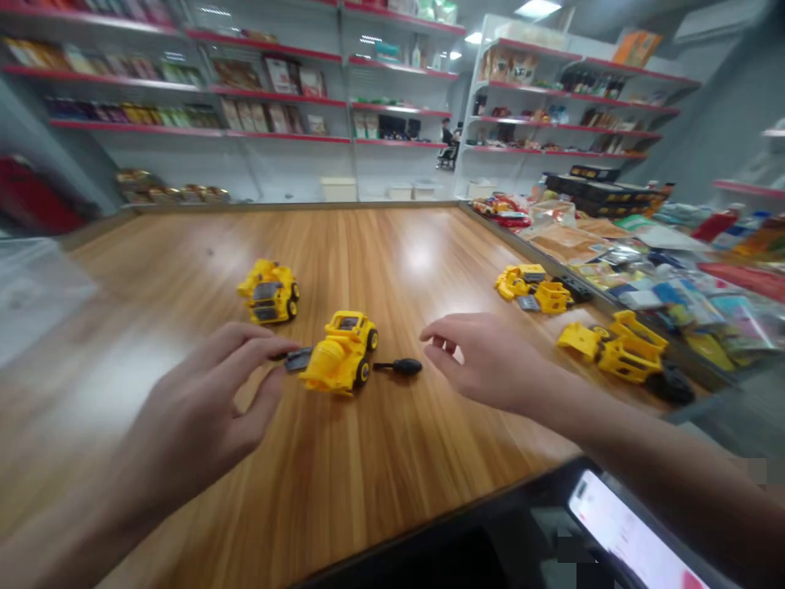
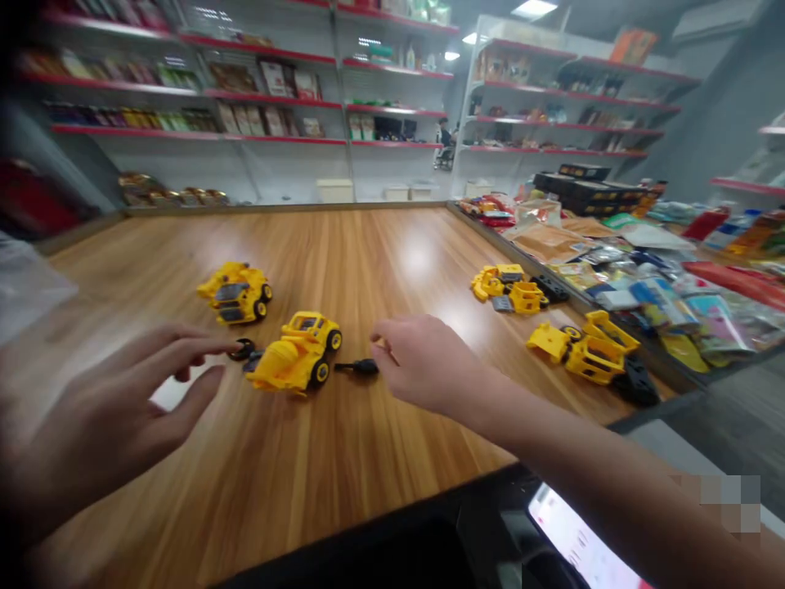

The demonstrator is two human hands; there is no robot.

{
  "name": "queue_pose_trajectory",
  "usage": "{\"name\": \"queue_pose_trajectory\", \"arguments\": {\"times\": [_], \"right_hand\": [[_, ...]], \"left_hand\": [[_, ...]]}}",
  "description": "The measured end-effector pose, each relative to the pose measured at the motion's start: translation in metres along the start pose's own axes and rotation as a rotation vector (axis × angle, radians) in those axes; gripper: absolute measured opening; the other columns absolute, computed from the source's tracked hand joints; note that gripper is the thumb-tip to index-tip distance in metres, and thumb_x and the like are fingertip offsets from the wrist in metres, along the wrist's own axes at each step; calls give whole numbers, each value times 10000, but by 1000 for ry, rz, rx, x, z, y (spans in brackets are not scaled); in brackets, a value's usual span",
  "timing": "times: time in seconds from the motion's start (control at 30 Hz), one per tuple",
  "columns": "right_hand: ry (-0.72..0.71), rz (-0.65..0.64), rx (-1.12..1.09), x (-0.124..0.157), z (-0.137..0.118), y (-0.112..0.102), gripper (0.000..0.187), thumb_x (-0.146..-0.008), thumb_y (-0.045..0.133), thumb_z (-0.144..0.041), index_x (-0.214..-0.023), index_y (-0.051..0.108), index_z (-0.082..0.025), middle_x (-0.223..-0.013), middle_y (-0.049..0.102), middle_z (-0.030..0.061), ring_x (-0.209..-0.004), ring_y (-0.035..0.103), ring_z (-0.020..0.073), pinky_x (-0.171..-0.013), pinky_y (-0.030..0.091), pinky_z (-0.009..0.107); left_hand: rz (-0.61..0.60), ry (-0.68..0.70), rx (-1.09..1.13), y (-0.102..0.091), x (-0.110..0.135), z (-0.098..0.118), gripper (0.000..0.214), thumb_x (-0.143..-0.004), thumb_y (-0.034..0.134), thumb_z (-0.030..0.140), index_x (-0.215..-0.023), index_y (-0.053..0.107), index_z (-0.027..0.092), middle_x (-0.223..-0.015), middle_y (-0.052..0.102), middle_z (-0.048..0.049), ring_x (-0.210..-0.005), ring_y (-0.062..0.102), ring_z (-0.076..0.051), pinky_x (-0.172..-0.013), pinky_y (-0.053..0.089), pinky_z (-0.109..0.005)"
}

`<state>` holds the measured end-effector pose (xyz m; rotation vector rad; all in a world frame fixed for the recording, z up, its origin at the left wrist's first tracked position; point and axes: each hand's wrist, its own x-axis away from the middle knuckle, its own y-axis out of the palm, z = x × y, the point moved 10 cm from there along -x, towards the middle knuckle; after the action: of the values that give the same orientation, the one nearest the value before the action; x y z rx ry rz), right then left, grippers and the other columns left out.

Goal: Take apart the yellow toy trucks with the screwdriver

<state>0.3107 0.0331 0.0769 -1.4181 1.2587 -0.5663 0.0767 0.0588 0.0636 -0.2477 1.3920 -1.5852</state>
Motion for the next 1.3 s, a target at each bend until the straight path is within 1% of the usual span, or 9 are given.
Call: {"name": "queue_pose_trajectory", "arguments": {"times": [0.07,0.13,0.23,0.4,0.5,0.6,0.8,1.13,1.3], "right_hand": [[-18,-18,20,-33,-7,23,123,-903,562,-251,-837,646,-190,-767,632,41,-764,630,213,-699,426,317],[-16,-36,42,-49,-7,42,109,-867,595,-255,-780,616,-193,-737,601,56,-742,611,232,-677,406,334],[-12,-93,60,-50,0,70,104,-801,653,-292,-796,602,-202,-773,600,77,-720,587,242,-638,382,343],[-35,-207,39,-37,10,102,40,-842,575,-201,-802,570,-206,-829,607,85,-769,585,232,-657,404,335],[-5,-236,11,-36,12,106,91,-888,498,-147,-832,546,-200,-845,614,75,-785,583,214,-673,405,319],[66,-275,-49,-34,15,110,172,-956,415,-169,-813,503,-201,-785,608,47,-729,569,191,-653,380,307],[117,-301,-193,-27,6,116,256,-1021,308,-244,-821,463,-201,-713,573,16,-632,527,163,-592,335,294],[23,-262,-242,-30,-2,111,209,-959,423,-186,-770,512,-183,-733,572,18,-674,508,147,-618,349,271],[10,-247,-269,-31,-5,115,218,-962,433,-193,-754,497,-182,-710,561,5,-645,499,129,-600,340,259]], "left_hand": [[127,32,-22,-11,-2,-6,224,-886,549,241,-1096,592,178,-1049,548,-10,-1041,583,-238,-930,477,-433],[165,45,-9,-8,0,-11,315,-850,607,213,-1158,548,182,-1104,560,-59,-1017,590,-233,-907,512,-403],[20,92,124,20,4,-11,626,-847,631,234,-1417,373,214,-1353,473,-148,-1240,485,-308,-1021,458,-488],[-121,160,158,53,5,-3,757,-838,668,360,-1499,304,299,-1533,320,-124,-1362,336,-372,-1083,390,-575],[-146,168,207,64,11,-2,705,-886,599,209,-1504,270,289,-1530,312,-111,-1390,318,-314,-1117,378,-525],[-98,170,268,63,18,-4,616,-889,531,88,-1443,340,278,-1465,344,-102,-1347,405,-238,-1100,426,-399],[-13,123,364,51,21,-2,610,-739,533,-12,-1275,449,267,-1298,434,-73,-1235,527,-196,-998,495,-257],[82,36,501,43,22,-2,557,-671,569,50,-1164,501,300,-1197,509,-59,-1148,583,-241,-849,549,-274],[47,-28,547,52,24,-4,726,-642,577,56,-1314,462,305,-1211,469,-69,-1138,568,-251,-886,533,-301]]}}
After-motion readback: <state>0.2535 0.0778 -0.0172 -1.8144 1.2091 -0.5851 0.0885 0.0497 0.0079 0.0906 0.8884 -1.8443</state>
